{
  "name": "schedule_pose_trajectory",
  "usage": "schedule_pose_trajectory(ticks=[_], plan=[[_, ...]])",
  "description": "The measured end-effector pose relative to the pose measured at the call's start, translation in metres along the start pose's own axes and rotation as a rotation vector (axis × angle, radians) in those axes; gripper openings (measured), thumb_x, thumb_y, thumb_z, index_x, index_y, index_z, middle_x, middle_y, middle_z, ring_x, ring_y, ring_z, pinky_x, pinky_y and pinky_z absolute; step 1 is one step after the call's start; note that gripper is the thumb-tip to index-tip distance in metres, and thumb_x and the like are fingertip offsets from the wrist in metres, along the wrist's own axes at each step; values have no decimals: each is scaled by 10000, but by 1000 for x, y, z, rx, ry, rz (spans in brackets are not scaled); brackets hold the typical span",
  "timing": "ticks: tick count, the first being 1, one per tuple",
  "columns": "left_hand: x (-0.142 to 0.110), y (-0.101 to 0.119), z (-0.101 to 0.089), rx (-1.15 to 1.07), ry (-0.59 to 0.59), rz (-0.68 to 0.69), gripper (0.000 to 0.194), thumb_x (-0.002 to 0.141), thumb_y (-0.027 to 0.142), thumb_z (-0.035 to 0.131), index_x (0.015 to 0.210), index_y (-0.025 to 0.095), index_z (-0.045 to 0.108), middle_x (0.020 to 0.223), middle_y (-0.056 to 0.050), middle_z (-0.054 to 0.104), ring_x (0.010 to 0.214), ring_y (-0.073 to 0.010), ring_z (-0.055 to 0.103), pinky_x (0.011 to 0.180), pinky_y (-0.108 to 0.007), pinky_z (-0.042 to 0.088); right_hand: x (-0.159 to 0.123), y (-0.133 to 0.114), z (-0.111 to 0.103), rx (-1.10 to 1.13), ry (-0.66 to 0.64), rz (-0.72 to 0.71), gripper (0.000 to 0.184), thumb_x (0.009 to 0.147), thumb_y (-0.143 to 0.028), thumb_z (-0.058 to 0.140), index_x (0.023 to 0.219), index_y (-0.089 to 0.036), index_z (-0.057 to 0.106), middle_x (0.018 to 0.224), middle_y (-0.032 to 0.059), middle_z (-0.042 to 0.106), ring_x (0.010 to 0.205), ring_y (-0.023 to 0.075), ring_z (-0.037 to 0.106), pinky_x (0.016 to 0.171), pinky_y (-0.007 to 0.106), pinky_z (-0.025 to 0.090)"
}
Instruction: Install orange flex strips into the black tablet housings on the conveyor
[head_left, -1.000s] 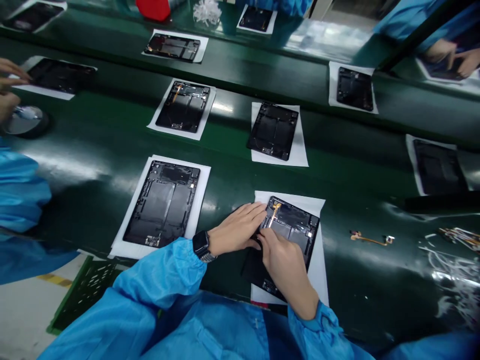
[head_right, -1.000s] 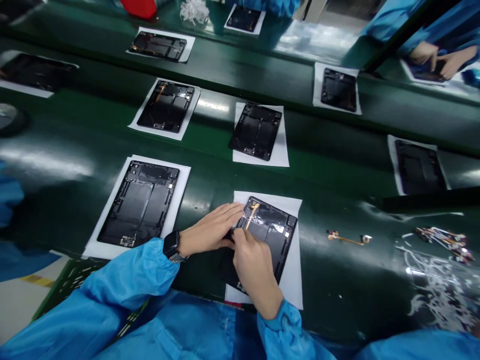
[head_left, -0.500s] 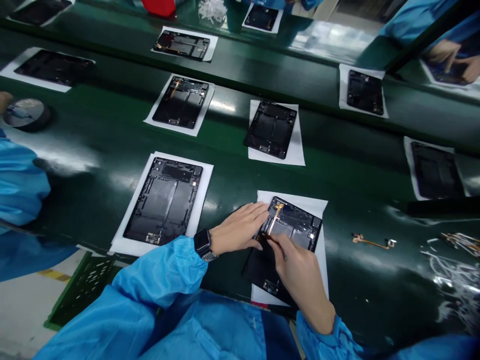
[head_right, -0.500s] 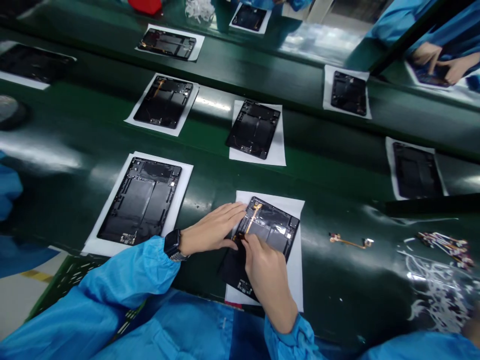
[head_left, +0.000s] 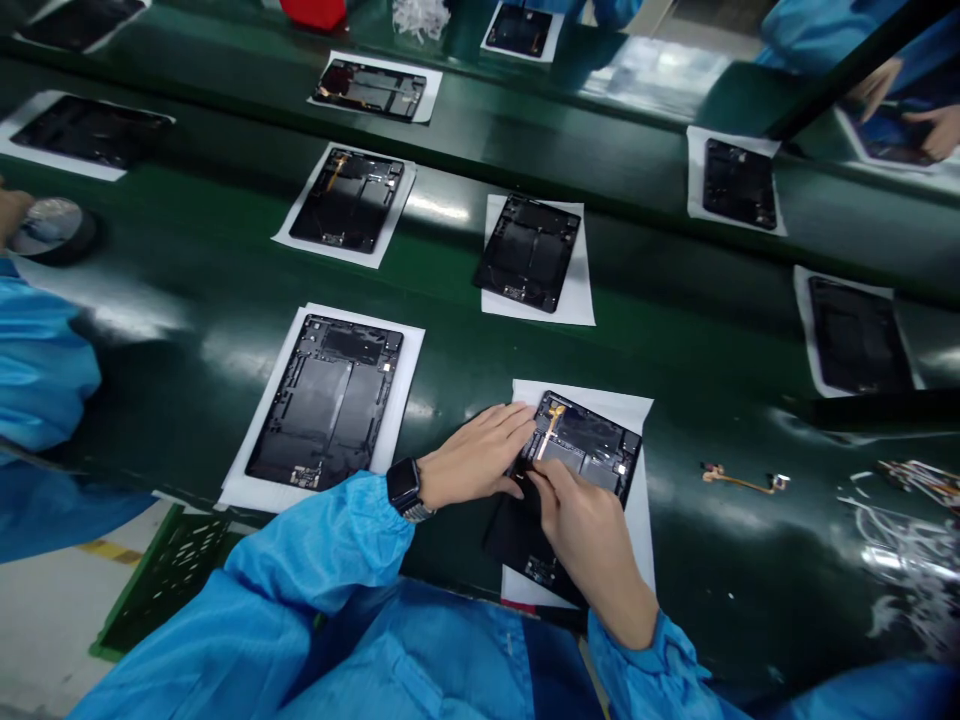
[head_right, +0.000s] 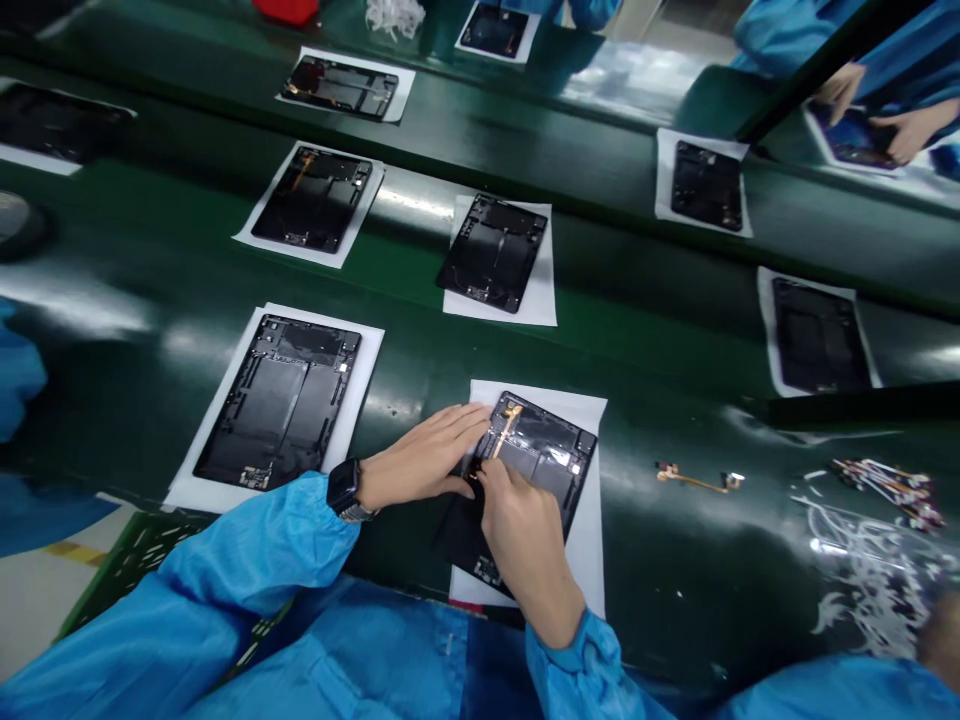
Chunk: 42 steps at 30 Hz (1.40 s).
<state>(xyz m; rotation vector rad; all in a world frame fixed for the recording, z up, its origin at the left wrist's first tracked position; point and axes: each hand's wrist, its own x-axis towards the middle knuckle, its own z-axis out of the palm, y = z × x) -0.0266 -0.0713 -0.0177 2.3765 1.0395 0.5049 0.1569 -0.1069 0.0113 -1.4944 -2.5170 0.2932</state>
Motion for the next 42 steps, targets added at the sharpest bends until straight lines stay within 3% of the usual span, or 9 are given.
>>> schedule_pose_trajectory(ticks=[8,13,16,21,29,35,42], plan=[[0,1,0,21,-14,-1,886,735,386,812,1406,108,305,1491,-230,364,1448,-315,271,1177,-464,285,-1,-7,1,-146,-4,-35,186,926,-91,438,806,-172,555,705,48,627,589,186,593,523,297,290],[10,7,-10,108,-115,-10,985,635,347,884,1391,75,315,1461,-241,392,1406,-359,331,1137,-462,332,-3,-2,5,-111,43,-32,181,951,-125,452,817,-179,560,712,28,633,604,178,600,547,293,304],[16,9,-14,115,-138,-12,979,633,359,885,1392,113,317,1442,-210,418,1375,-345,379,1106,-445,360,-6,5,6,-69,50,-23,191,963,-142,451,815,-180,567,729,29,647,616,179,609,551,292,302],[16,4,-10,100,-112,-19,936,676,374,857,1405,159,313,1454,-187,404,1375,-329,372,1116,-434,330,-8,15,5,18,51,-20,159,976,-182,462,881,-183,590,781,32,680,654,182,629,550,287,297],[7,-6,-2,5,-36,15,934,708,405,828,1436,185,286,1488,-174,377,1410,-300,331,1142,-423,288,-5,8,2,-87,-3,-43,194,965,-176,428,829,-175,567,721,38,652,589,174,599,524,286,266],[5,-7,0,2,1,29,859,701,382,836,1372,133,361,1470,-185,395,1403,-299,338,1148,-395,281,-2,2,6,-25,37,-27,223,979,-204,399,836,-176,568,724,45,643,613,171,597,528,271,278],[4,-6,1,-23,5,13,860,687,358,850,1357,117,368,1457,-201,408,1406,-293,333,1143,-401,282,-1,0,-5,-76,-60,-38,219,967,-204,390,812,-180,543,686,42,618,562,168,565,527,273,277]])
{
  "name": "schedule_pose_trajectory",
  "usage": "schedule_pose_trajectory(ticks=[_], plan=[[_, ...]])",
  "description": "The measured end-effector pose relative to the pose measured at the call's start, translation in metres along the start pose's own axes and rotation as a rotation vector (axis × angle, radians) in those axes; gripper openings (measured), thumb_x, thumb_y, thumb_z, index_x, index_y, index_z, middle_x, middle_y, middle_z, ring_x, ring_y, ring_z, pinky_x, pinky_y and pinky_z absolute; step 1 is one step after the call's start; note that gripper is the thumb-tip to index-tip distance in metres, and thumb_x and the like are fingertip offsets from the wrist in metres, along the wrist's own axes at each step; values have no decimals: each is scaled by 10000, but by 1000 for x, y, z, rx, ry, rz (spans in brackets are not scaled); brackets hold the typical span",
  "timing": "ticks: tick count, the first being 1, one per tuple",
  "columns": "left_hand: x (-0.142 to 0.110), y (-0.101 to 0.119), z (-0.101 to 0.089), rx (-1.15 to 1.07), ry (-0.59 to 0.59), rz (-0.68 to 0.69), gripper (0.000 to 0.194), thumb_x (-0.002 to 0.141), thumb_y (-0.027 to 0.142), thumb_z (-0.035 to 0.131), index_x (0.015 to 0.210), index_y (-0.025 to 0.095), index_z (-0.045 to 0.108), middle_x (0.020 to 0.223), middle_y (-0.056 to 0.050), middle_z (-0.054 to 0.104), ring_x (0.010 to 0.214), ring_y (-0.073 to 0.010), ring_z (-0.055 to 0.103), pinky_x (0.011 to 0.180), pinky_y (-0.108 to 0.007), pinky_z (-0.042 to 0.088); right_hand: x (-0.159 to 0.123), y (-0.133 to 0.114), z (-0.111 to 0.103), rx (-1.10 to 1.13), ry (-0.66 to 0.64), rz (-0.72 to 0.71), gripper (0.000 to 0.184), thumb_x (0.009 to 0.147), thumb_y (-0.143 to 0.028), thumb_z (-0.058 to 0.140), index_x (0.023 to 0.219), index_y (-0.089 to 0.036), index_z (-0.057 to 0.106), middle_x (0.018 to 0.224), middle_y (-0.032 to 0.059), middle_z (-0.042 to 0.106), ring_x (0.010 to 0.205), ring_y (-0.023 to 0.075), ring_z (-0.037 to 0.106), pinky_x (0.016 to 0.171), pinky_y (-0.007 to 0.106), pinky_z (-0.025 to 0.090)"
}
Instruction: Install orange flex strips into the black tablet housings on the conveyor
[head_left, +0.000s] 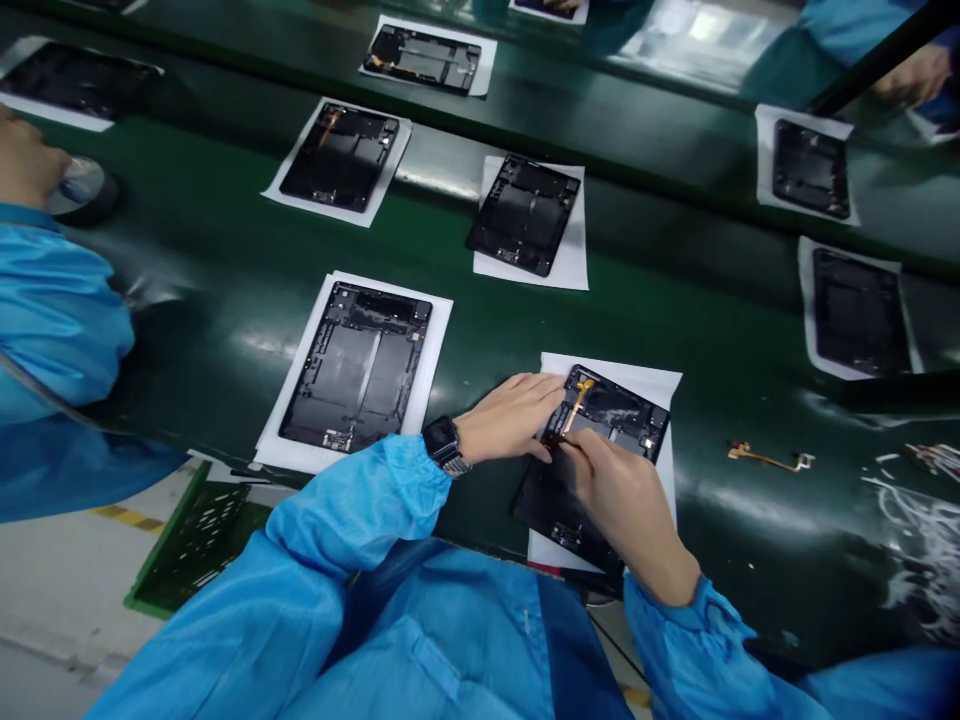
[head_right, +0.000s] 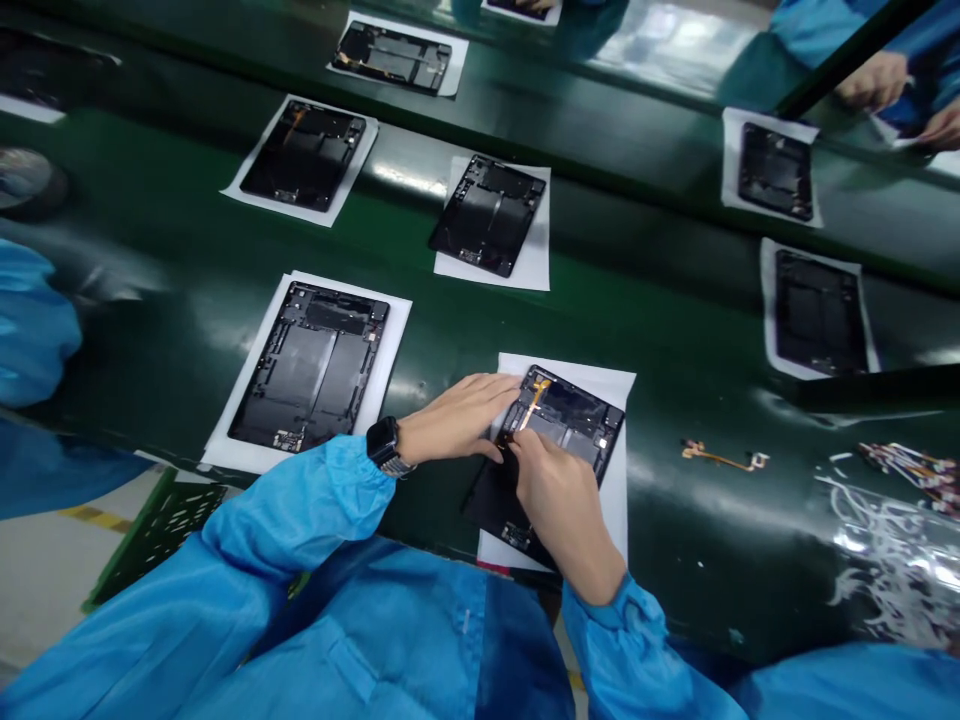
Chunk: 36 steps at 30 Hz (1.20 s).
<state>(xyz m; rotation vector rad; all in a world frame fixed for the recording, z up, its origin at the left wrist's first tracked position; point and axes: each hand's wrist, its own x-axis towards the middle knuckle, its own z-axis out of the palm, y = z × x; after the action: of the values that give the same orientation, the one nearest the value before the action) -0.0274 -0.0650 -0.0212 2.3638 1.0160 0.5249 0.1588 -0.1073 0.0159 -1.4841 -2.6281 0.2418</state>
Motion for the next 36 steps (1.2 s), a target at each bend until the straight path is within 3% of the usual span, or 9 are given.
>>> schedule_pose_trajectory(ticks=[7,11,14,17,20,23,25,29,36], plan=[[0,-1,1,2,10,-6,764,716,330,833,1316,141,400,1461,-182,407,1401,-296,349,1137,-404,284,11,-12,-1,-131,-83,-3,185,930,-142,420,850,-159,587,761,67,654,615,189,607,517,281,293],[-2,3,-4,33,-1,-3,811,684,370,852,1318,136,404,1438,-180,428,1385,-293,363,1125,-399,300,6,-1,-9,32,-56,30,188,930,-185,468,911,-164,653,780,66,694,632,202,642,543,281,369],[6,12,-15,82,-17,-16,726,737,371,816,1307,146,428,1370,-161,489,1319,-281,429,1046,-395,372,-9,24,-19,383,137,220,155,896,-297,595,959,-203,701,872,56,730,753,216,686,681,302,483],[33,20,-24,188,-1,-33,360,885,305,669,1179,139,543,1205,-121,583,1164,-260,523,928,-366,423,-25,56,-21,955,407,522,211,816,-349,693,968,-202,700,914,63,724,859,230,690,802,362,532],[74,21,-20,299,-21,-18,146,922,253,595,987,125,623,1048,-105,621,1050,-263,548,842,-357,429,-36,85,-13,1447,553,690,201,777,-363,685,876,-192,651,798,28,660,755,187,657,704,343,550],[107,14,-7,360,-114,-3,111,910,213,578,905,119,637,982,-110,636,1010,-266,553,824,-365,424,-48,107,-6,1644,516,775,234,781,-396,658,738,-201,537,664,-27,525,580,128,542,533,270,474],[118,8,0,384,-153,5,101,905,168,547,888,123,636,937,-106,641,966,-254,561,814,-366,423,-58,120,-3,1554,543,819,281,780,-419,665,709,-204,498,604,-57,445,497,105,440,469,249,395],[119,1,-1,438,-156,19,151,906,125,485,840,127,620,917,-114,618,906,-240,546,800,-362,420,-76,149,4,899,722,889,320,743,-475,691,769,-171,595,555,-52,464,486,120,417,484,262,347],[95,-1,-22,487,-133,-71,160,945,150,422,868,138,561,1042,-126,551,949,-251,504,795,-373,424,-76,173,14,374,590,765,379,887,-502,509,940,-151,642,577,-18,537,537,169,515,568,286,366]])
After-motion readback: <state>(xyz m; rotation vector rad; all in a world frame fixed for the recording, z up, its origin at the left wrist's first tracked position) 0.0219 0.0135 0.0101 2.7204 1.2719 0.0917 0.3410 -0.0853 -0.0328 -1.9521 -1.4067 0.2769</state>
